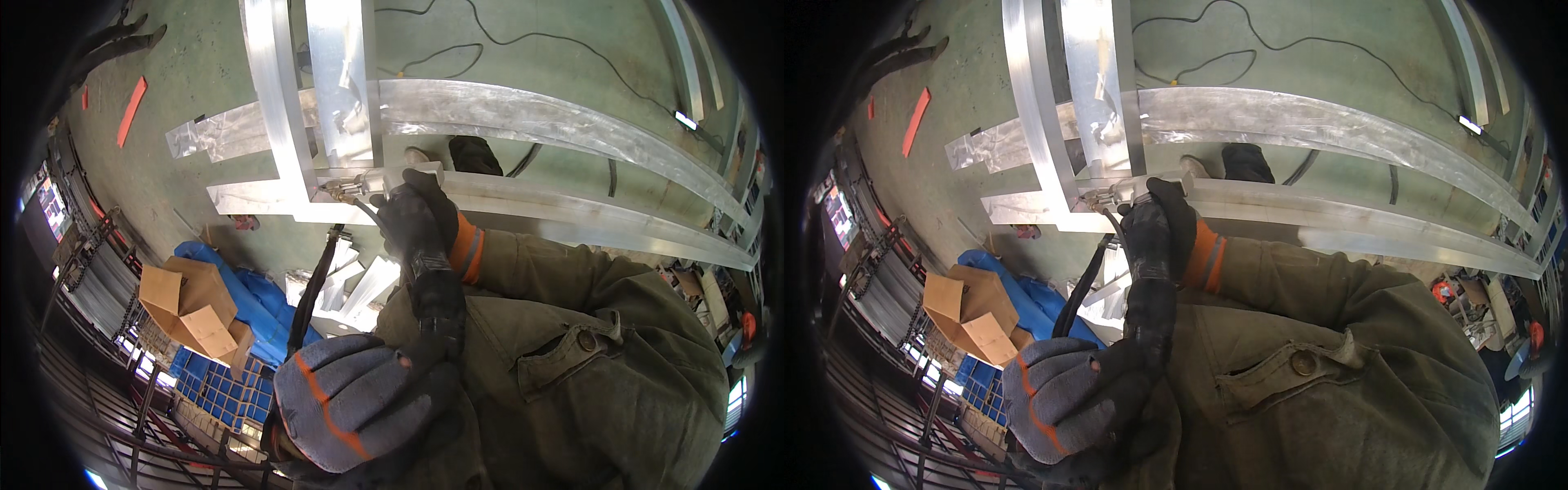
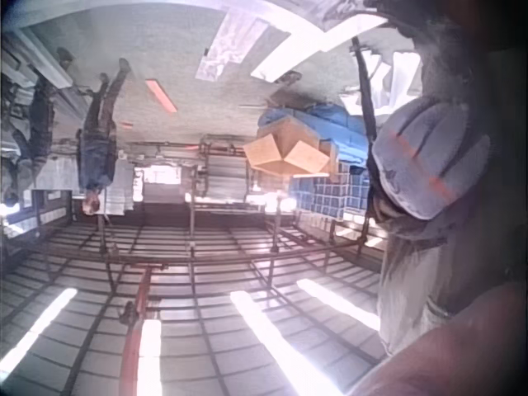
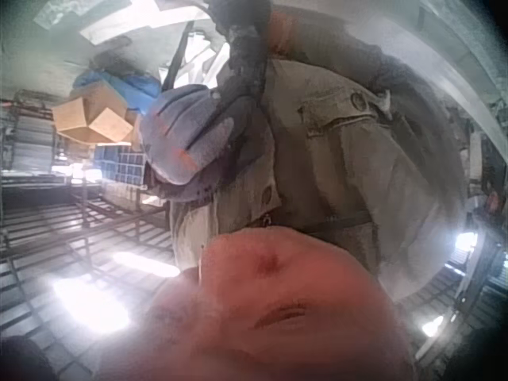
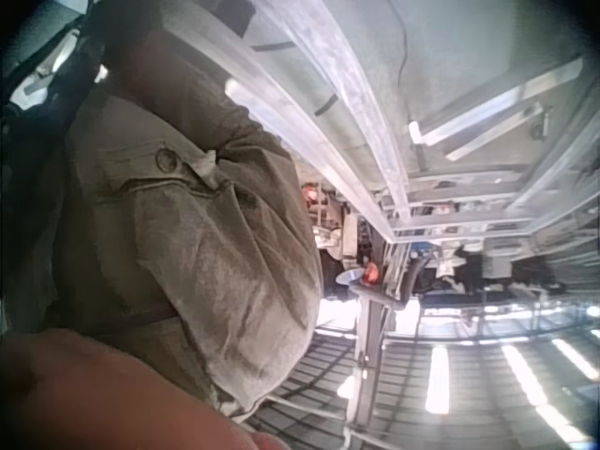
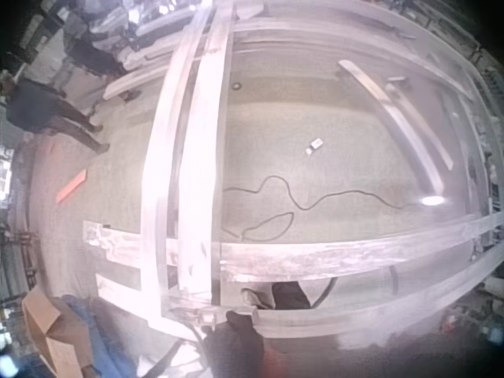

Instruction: The person welds a metal frame using a handheld welding torch, moving the torch along the seams of intersecting metal bars. The person pauses briefly to reposition the torch and then continues welding along the same joint.

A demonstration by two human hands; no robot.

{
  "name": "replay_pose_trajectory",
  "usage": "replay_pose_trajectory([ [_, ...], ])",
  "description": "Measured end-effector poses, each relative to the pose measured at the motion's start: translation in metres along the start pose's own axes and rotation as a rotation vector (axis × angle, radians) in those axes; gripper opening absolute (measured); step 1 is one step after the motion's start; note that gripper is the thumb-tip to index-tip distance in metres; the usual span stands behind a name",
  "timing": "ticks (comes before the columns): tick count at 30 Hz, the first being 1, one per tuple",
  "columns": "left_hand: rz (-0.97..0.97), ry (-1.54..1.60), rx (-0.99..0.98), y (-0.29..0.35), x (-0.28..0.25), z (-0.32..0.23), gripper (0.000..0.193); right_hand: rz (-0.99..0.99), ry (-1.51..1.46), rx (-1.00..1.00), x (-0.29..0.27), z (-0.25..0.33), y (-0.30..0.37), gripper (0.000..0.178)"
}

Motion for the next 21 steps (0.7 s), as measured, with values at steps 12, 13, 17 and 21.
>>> replay_pose_trajectory([
  [12, 0.013, -0.066, -0.042, 0.001, 0.005, 0.007, 0.033, 0.163, -0.009, 0.065, 0.009, 0.005, 0.003, 0.035],
  [13, 0.025, -0.063, -0.043, 0.001, 0.005, 0.008, 0.034, 0.282, -0.036, 0.071, 0.011, 0.003, 0.003, 0.035],
  [17, 0.092, -0.07, -0.066, 0.005, 0.003, 0.01, 0.04, 0.359, 0.05, 0.003, -0.008, -0.002, -0.005, 0.056],
  [21, 0.138, -0.089, -0.067, 0.009, 0.003, 0.011, 0.044, 0.178, 0.518, -0.133, -0.041, -0.008, -0.019, 0.073],
])
Point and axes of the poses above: each hand's wrist, its own y-axis away from the middle knuckle, its own x-axis out of the palm, z = x × y, the point moved 5 cm from there along -y, towards the middle knuckle, and after that the axes turned 5 degrees about z, right-handed, at the moved point
